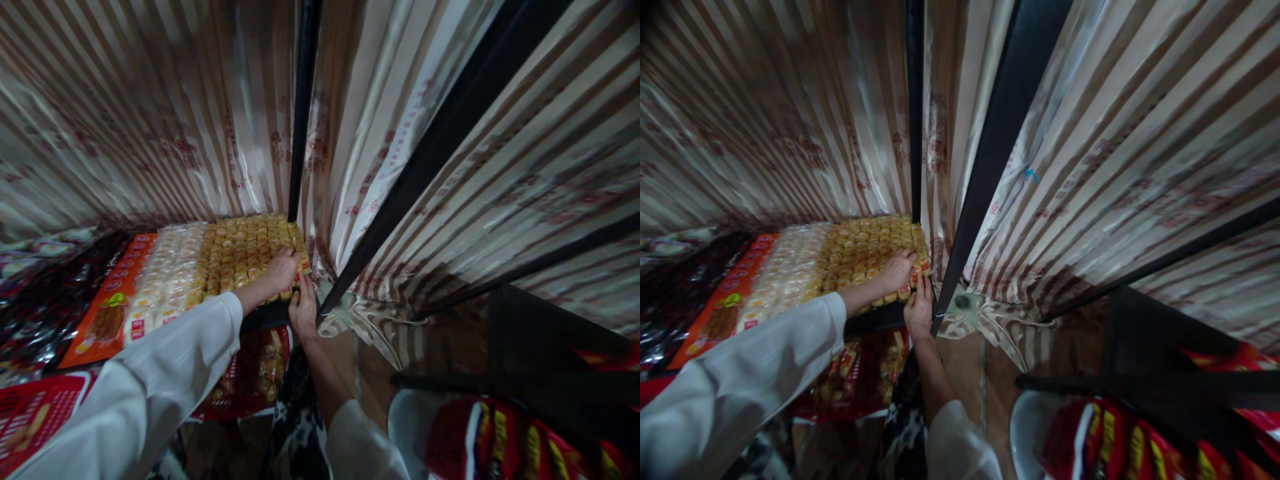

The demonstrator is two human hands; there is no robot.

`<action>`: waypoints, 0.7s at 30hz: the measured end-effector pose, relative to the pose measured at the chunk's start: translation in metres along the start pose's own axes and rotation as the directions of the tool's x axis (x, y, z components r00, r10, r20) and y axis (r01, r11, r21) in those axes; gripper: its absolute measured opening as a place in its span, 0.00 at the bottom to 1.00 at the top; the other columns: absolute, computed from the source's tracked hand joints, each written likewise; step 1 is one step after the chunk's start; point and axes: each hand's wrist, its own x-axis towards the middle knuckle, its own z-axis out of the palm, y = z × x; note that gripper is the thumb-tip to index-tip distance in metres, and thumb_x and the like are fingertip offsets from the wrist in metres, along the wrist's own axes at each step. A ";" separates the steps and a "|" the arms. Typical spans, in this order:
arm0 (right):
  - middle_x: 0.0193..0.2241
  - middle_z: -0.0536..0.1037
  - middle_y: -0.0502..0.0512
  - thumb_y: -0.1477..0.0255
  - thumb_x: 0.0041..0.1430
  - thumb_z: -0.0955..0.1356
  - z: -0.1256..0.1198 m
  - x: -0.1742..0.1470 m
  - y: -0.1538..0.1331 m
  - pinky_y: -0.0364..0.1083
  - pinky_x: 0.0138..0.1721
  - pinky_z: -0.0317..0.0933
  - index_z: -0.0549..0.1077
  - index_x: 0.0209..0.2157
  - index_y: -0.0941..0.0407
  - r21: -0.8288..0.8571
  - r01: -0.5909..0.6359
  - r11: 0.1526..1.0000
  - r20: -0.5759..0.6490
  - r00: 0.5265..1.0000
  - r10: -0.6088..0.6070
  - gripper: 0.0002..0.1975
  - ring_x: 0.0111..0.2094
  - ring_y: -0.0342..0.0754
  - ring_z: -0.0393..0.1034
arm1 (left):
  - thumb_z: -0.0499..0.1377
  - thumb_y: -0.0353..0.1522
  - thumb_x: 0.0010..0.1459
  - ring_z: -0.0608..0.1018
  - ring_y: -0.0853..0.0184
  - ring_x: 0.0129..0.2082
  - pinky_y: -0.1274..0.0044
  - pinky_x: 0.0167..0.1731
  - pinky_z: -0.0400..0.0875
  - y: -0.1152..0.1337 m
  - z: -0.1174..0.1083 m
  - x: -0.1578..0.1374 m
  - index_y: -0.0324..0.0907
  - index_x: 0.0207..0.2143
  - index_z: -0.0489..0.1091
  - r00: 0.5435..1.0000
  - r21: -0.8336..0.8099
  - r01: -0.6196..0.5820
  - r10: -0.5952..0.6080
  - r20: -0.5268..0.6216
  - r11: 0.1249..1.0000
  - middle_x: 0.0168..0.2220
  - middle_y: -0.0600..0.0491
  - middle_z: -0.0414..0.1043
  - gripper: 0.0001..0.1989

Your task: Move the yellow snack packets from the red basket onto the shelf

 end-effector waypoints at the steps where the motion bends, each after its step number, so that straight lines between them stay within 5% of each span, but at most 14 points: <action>1: 0.58 0.62 0.62 0.81 0.54 0.56 0.000 0.001 0.001 0.54 0.59 0.53 0.58 0.60 0.60 -0.006 0.016 1.000 0.001 1.000 -0.016 0.30 0.61 0.50 0.52 | 0.49 0.26 0.58 0.68 0.61 0.48 0.74 0.49 0.63 -0.001 0.002 -0.002 0.36 0.43 0.68 1.000 -0.016 -0.003 0.003 -0.030 1.000 0.45 0.43 0.67 0.13; 8: 0.57 0.64 0.62 0.83 0.52 0.55 0.002 0.000 0.007 0.54 0.59 0.54 0.59 0.59 0.61 -0.026 0.069 0.997 0.018 0.997 -0.069 0.31 0.60 0.50 0.53 | 0.49 0.25 0.58 0.67 0.64 0.48 0.73 0.49 0.64 -0.011 0.017 -0.005 0.39 0.42 0.67 0.997 -0.140 -0.030 0.020 -0.068 0.990 0.46 0.47 0.64 0.11; 16: 0.55 0.66 0.62 0.83 0.49 0.56 0.004 0.002 0.008 0.54 0.59 0.53 0.61 0.57 0.61 0.027 0.026 0.999 -0.003 1.000 -0.025 0.31 0.59 0.50 0.55 | 0.48 0.24 0.59 0.69 0.63 0.46 0.74 0.46 0.65 -0.006 0.015 -0.005 0.37 0.42 0.68 0.998 -0.032 -0.051 0.050 -0.043 0.998 0.45 0.45 0.66 0.12; 21: 0.53 0.66 0.63 0.81 0.49 0.57 -0.002 0.008 0.003 0.54 0.59 0.52 0.63 0.53 0.61 0.105 -0.041 0.994 -0.010 0.999 0.043 0.27 0.57 0.50 0.57 | 0.49 0.27 0.60 0.68 0.62 0.48 0.72 0.47 0.66 -0.004 0.012 -0.022 0.38 0.44 0.67 0.977 -0.024 -0.081 0.074 -0.199 0.996 0.47 0.45 0.65 0.12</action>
